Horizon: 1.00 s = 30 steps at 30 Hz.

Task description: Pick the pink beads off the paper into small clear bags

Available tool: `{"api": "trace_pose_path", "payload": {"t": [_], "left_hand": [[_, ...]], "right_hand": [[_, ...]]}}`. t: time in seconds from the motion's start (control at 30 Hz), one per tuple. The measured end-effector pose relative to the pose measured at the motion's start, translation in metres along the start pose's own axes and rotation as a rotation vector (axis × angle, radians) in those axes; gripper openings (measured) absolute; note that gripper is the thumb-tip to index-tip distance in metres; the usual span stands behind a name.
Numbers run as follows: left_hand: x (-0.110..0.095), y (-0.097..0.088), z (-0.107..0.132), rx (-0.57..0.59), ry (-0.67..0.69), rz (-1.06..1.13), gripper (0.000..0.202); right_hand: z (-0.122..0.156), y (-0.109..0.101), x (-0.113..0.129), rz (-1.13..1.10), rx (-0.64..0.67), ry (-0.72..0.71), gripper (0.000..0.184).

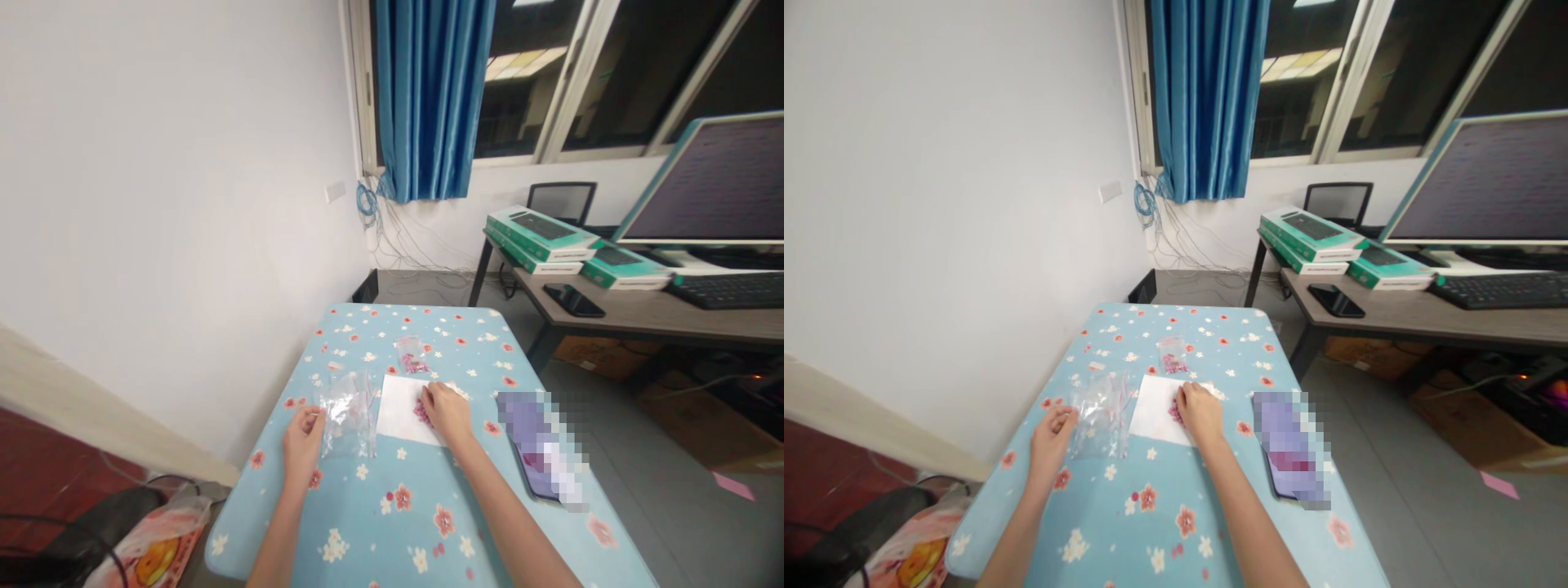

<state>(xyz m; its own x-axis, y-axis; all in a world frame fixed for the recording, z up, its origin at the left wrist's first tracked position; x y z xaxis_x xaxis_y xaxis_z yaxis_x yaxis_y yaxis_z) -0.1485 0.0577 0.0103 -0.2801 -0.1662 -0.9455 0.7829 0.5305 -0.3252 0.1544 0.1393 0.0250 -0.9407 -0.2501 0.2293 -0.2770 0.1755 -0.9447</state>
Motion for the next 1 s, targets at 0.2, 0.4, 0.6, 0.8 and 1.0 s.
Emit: {"api": "trace_pose_path", "payload": {"t": [0.2,0.4,0.6,0.8,1.0], "left_hand": [[-0.009,-0.011,0.009,-0.1,0.04,-0.171,0.03],[-0.025,-0.01,0.013,-0.141,0.181,-0.3,0.026],[-0.07,0.026,0.017,-0.071,0.405,-0.273,0.018],[-0.127,0.124,0.015,0.235,0.64,-0.414,0.015],[-0.133,0.207,-0.006,0.438,0.735,-0.636,0.035]], "right_hand": [[0.002,-0.004,0.002,0.005,-0.067,-0.029,0.027],[0.004,-0.009,-0.001,-0.083,-0.159,-0.034,0.027],[0.008,-0.02,-0.013,-0.372,-0.281,0.034,0.028],[0.022,-0.044,-0.057,-0.864,-0.559,0.324,0.028],[0.056,-0.025,-0.098,-1.433,-0.782,0.758,0.023]]}}
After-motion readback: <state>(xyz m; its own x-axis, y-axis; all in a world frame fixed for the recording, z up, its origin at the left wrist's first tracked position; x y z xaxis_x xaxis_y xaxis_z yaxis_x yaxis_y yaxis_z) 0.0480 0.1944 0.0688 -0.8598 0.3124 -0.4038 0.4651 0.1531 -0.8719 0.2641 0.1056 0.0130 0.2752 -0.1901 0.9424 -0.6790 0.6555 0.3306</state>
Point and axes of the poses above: each hand's wrist, its own z-axis away from the middle knuckle, its own y-axis out of the palm, x = y × z, the point moved 9 cm from there along -z, towards the middle knuckle, and after that the axes turned 4 degrees about -y, right-handed, at the moved point
